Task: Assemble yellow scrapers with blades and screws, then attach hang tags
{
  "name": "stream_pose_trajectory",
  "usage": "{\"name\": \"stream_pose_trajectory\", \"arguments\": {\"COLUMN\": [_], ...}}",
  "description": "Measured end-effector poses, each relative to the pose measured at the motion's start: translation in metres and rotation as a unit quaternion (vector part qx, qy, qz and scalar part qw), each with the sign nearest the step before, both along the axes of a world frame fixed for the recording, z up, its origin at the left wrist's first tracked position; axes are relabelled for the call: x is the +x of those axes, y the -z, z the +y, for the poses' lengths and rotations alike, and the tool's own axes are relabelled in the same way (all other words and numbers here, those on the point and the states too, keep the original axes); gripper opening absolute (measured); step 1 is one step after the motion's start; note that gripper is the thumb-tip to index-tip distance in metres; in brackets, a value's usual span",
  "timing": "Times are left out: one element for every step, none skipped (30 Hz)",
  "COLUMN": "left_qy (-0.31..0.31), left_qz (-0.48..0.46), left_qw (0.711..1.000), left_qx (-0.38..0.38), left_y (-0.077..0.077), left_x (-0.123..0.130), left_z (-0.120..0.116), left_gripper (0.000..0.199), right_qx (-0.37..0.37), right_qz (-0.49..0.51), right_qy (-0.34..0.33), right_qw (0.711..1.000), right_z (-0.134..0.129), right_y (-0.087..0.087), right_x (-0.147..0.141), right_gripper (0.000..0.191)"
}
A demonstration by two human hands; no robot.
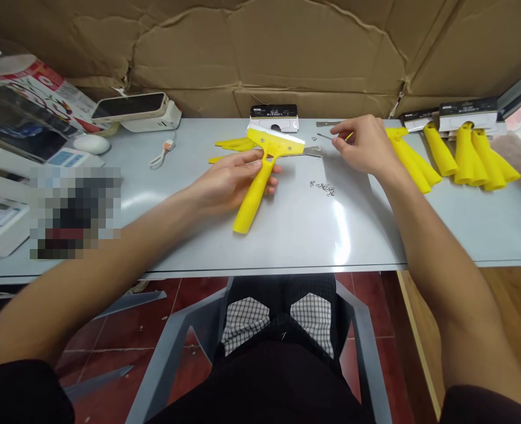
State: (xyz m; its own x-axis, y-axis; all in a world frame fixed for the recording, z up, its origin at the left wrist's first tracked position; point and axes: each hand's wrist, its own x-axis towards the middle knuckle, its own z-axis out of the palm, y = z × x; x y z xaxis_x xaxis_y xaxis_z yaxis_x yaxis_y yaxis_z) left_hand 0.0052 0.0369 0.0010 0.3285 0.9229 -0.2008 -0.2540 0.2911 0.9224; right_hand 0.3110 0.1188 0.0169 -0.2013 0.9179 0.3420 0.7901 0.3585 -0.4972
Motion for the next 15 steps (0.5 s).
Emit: {"name": "stream_pose_trajectory", "arguments": {"left_qy": [-0.001, -0.001, -0.002, -0.004, -0.005, -0.006, -0.005, 0.0, 0.007, 0.015, 0.022, 0.026, 0.029, 0.031, 0.034], "left_qz": [-0.005, -0.01, -0.013, -0.015, -0.017, -0.019, -0.021, -0.026, -0.031, -0.038, -0.046, -0.054, -0.06, -0.065, -0.069], "left_qw": [1.0, 1.0, 1.0, 1.0, 1.0, 1.0, 1.0, 0.999, 0.999, 0.999, 0.998, 0.998, 0.997, 0.997, 0.997], "left_qx": [0.004, 0.006, 0.007, 0.009, 0.01, 0.013, 0.017, 0.021, 0.025, 0.027, 0.027, 0.026, 0.024, 0.022, 0.02], "left_y": [0.001, 0.001, 0.002, 0.002, 0.003, 0.003, 0.004, 0.005, 0.007, 0.008, 0.01, 0.013, 0.015, 0.016, 0.018], "left_x": [-0.001, -0.002, -0.003, -0.004, -0.005, -0.005, -0.006, -0.006, -0.006, -0.006, -0.006, -0.006, -0.005, -0.005, -0.005], "left_z": [0.001, 0.001, 0.002, 0.003, 0.004, 0.005, 0.005, 0.006, 0.006, 0.007, 0.007, 0.007, 0.008, 0.008, 0.008], "left_gripper": [0.021, 0.024, 0.026, 0.028, 0.027, 0.026, 0.023, 0.022, 0.021, 0.021, 0.022, 0.023, 0.025, 0.026, 0.027], "right_qx": [-0.008, -0.02, -0.031, -0.04, -0.047, -0.05, -0.051, -0.048, -0.042, -0.036, -0.031, -0.028, -0.026, -0.025, -0.025], "right_qz": [-0.009, -0.016, -0.023, -0.031, -0.04, -0.05, -0.059, -0.066, -0.07, -0.074, -0.077, -0.08, -0.081, -0.082, -0.082], "right_qy": [0.001, 0.0, 0.001, 0.006, 0.013, 0.021, 0.027, 0.03, 0.031, 0.032, 0.032, 0.034, 0.037, 0.039, 0.038], "right_qw": [1.0, 1.0, 0.999, 0.999, 0.998, 0.997, 0.997, 0.996, 0.996, 0.996, 0.996, 0.996, 0.996, 0.996, 0.996], "right_z": [0.001, 0.001, 0.001, 0.002, 0.002, 0.003, 0.004, 0.005, 0.007, 0.009, 0.01, 0.012, 0.013, 0.015, 0.016], "right_y": [0.002, 0.003, 0.004, 0.005, 0.007, 0.008, 0.01, 0.012, 0.014, 0.016, 0.018, 0.02, 0.021, 0.023, 0.024], "right_x": [0.001, 0.001, 0.0, -0.001, -0.001, -0.002, -0.002, -0.002, -0.002, -0.001, 0.0, 0.001, 0.002, 0.003, 0.004], "right_gripper": [0.017, 0.016, 0.016, 0.016, 0.016, 0.015, 0.014, 0.013, 0.012, 0.011, 0.01, 0.009, 0.009, 0.009, 0.01]}}
